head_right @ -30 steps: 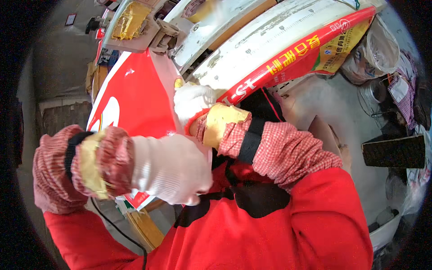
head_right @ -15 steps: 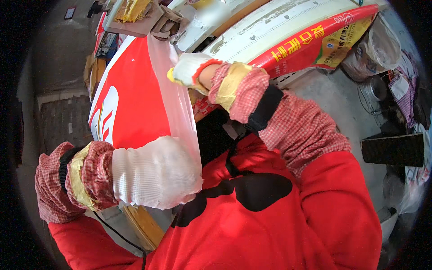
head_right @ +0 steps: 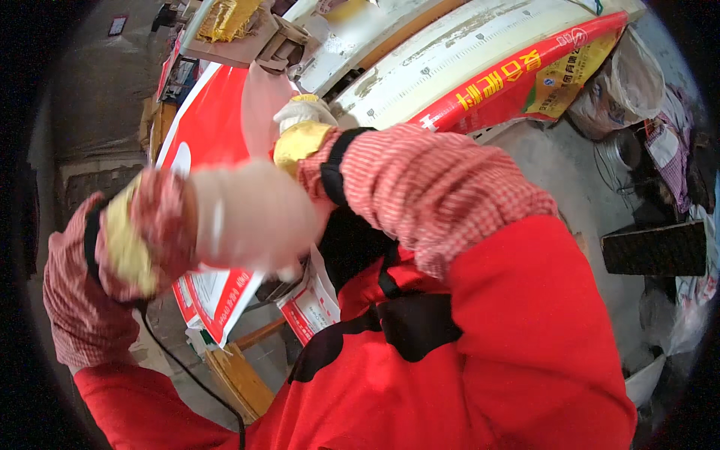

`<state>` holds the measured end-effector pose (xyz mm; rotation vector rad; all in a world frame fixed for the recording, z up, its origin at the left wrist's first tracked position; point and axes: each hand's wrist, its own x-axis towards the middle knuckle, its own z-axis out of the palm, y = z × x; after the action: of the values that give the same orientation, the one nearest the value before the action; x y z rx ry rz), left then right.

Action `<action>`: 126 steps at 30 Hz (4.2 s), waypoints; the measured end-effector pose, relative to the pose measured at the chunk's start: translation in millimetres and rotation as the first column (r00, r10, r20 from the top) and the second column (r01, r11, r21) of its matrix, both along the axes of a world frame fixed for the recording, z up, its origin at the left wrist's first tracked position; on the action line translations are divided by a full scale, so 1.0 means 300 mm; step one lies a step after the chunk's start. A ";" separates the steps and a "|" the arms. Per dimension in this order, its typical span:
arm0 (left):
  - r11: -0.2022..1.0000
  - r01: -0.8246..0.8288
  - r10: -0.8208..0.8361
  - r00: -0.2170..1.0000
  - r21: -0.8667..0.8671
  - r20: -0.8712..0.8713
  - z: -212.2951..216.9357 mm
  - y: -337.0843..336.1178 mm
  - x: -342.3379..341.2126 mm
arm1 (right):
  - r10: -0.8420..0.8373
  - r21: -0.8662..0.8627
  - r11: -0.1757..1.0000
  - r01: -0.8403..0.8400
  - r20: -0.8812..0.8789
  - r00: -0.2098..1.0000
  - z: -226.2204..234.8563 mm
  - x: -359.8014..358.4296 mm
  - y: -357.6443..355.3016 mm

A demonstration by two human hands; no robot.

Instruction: Inserting plastic liners into fertilizer bags and sealing them with a sewing machine.

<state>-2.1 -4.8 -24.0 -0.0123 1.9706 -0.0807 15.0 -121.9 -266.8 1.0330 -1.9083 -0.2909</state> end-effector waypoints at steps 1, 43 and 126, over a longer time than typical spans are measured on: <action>0.994 0.041 -0.036 0.998 -0.101 0.050 -0.003 -0.030 -0.044 | -0.035 0.014 0.999 0.036 -0.058 0.998 -0.003 -0.026 -0.018; 0.998 -0.019 0.028 0.985 0.057 -0.169 0.015 0.003 0.008 | -0.065 -0.137 0.834 0.535 -0.986 -0.152 -0.039 0.001 -0.035; -0.262 -0.409 -0.177 -0.870 0.874 -0.460 -0.807 0.781 1.319 | -0.273 -0.629 0.757 -0.179 -0.055 -0.961 0.343 0.333 -0.072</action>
<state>393.6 229.5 -266.1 1.9541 -0.9573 -0.5362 115.1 -143.6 -163.8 -0.8440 0.4803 -0.9908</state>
